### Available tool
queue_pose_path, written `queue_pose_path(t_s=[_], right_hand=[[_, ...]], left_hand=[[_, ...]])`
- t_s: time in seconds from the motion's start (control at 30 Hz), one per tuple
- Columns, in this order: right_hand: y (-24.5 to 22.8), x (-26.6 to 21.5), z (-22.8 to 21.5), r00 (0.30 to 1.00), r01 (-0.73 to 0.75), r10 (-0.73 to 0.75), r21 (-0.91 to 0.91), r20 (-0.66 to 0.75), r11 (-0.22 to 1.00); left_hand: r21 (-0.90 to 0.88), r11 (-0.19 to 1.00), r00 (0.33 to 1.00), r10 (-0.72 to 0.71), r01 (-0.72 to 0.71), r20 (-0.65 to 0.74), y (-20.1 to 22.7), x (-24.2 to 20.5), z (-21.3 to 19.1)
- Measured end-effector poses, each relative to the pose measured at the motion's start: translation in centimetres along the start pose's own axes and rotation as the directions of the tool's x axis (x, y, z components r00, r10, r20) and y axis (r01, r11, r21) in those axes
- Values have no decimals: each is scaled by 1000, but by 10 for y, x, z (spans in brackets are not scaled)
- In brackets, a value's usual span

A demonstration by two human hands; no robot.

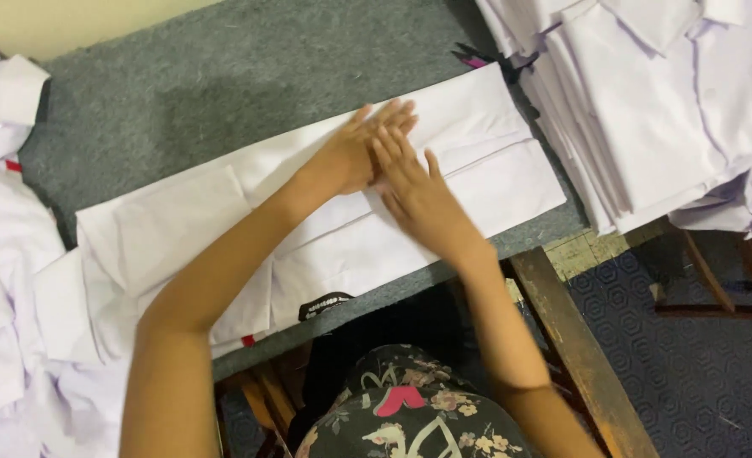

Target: Folding a white collared shirt on a flat work surface in a garment production setting.

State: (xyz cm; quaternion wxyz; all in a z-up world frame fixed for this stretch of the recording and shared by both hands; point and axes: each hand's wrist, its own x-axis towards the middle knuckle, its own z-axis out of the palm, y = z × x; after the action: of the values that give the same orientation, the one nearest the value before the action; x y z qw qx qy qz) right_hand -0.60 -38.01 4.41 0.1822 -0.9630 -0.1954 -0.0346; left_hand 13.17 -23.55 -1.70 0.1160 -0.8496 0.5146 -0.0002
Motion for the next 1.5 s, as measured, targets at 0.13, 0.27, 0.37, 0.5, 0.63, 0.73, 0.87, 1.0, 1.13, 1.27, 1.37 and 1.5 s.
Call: queue_pose_path(t_s=[0.13, 0.27, 0.37, 0.5, 0.63, 0.73, 0.87, 1.0, 1.13, 1.27, 1.37, 1.5], right_hand=[[4, -57, 13, 981, -176, 170, 64, 92, 982], [32, -109, 23, 965, -261, 253, -159, -67, 952], [48, -131, 10, 865, -489, 467, -98, -180, 867], [65, -153, 4, 650, -666, 677, 171, -345, 726], [46, -149, 16, 530, -582, 730, 441, -431, 683], [43, -146, 32, 436, -636, 789, 472, -433, 610], [45, -137, 34, 344, -626, 896, 643, -281, 442], [42, -129, 10, 268, -599, 960, 766, -84, 235], [49, -129, 15, 344, -590, 933, 747, -110, 306], [52, -129, 32, 463, -469, 818, 689, -342, 553], [46, -126, 44, 506, -313, 734, 696, -453, 646], [61, -138, 78, 587, -271, 463, 378, -664, 885]], left_hand=[[-301, 951, 986, 21, -70, -165, 13, 45, 2], [-316, 946, 994, 44, -74, -99, 20, 71, 1], [-379, 922, 996, 49, -75, -77, 24, 75, -18], [-561, 827, 980, 71, 47, 186, 17, 78, -98], [-680, 724, 984, 10, 114, 175, -14, 105, -72], [-749, 635, 958, -47, -189, -282, -39, 132, -32], [-779, 626, 997, -28, -35, -67, -46, 146, -35], [-712, 688, 977, 21, 140, 212, -44, 156, -58], [-840, 526, 968, 115, 131, 223, -44, 144, -88], [-903, 429, 978, 181, 19, 106, -48, 139, -89], [-911, 413, 986, 157, -9, 62, -58, 135, -85], [-952, 304, 994, 108, -24, 9, -75, 122, -79]])
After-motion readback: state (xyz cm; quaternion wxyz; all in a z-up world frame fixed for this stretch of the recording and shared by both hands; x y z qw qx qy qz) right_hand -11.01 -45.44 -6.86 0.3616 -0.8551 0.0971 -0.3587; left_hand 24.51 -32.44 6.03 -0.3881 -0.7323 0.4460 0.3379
